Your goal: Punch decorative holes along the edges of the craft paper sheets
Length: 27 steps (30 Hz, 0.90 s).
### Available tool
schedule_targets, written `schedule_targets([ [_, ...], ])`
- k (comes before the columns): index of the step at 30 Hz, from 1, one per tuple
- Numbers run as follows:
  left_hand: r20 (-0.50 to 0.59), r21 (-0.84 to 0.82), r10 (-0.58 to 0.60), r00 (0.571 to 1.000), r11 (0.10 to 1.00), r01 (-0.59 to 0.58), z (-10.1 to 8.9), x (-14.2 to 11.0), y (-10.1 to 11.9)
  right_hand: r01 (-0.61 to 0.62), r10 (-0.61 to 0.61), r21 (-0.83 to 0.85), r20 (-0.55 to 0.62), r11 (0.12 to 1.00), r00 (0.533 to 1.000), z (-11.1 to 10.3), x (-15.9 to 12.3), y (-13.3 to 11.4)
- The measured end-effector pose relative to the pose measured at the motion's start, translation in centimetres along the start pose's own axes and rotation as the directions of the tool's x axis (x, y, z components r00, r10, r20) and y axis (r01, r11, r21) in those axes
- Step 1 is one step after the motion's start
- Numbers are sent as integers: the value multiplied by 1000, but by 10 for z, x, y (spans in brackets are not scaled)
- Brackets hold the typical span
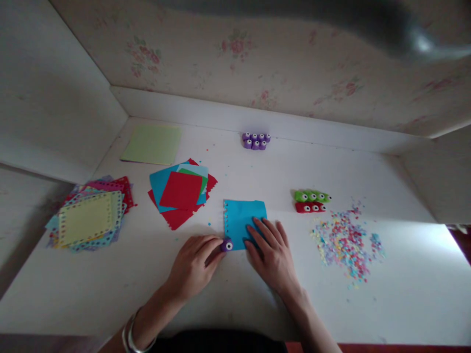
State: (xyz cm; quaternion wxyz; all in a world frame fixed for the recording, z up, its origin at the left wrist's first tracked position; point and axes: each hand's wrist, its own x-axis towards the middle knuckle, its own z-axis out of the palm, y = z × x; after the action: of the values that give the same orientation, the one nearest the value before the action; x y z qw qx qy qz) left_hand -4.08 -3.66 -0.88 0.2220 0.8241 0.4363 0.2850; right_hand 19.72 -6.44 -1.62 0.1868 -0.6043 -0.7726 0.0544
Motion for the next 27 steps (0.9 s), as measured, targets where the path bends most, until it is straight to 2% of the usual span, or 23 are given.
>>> schedule_targets([
  [6,52,-1,3,999,1000,-3,0,2,-3,1,-1,16,-12,1000,1000,-1,0,3],
  [20,82,-14,-6,997,1000,7,-2,5,-3,-6,6,38,1,999,1000,-1,0,4],
  [23,105,-25,-36,994,999,39,-7,6,3,-9,9,38,-2,999,1000,-2,1,3],
  [27,108,-56,-133,985,989,140,-7,16,14,-11,11,35,-3,999,1000,-3,1,2],
])
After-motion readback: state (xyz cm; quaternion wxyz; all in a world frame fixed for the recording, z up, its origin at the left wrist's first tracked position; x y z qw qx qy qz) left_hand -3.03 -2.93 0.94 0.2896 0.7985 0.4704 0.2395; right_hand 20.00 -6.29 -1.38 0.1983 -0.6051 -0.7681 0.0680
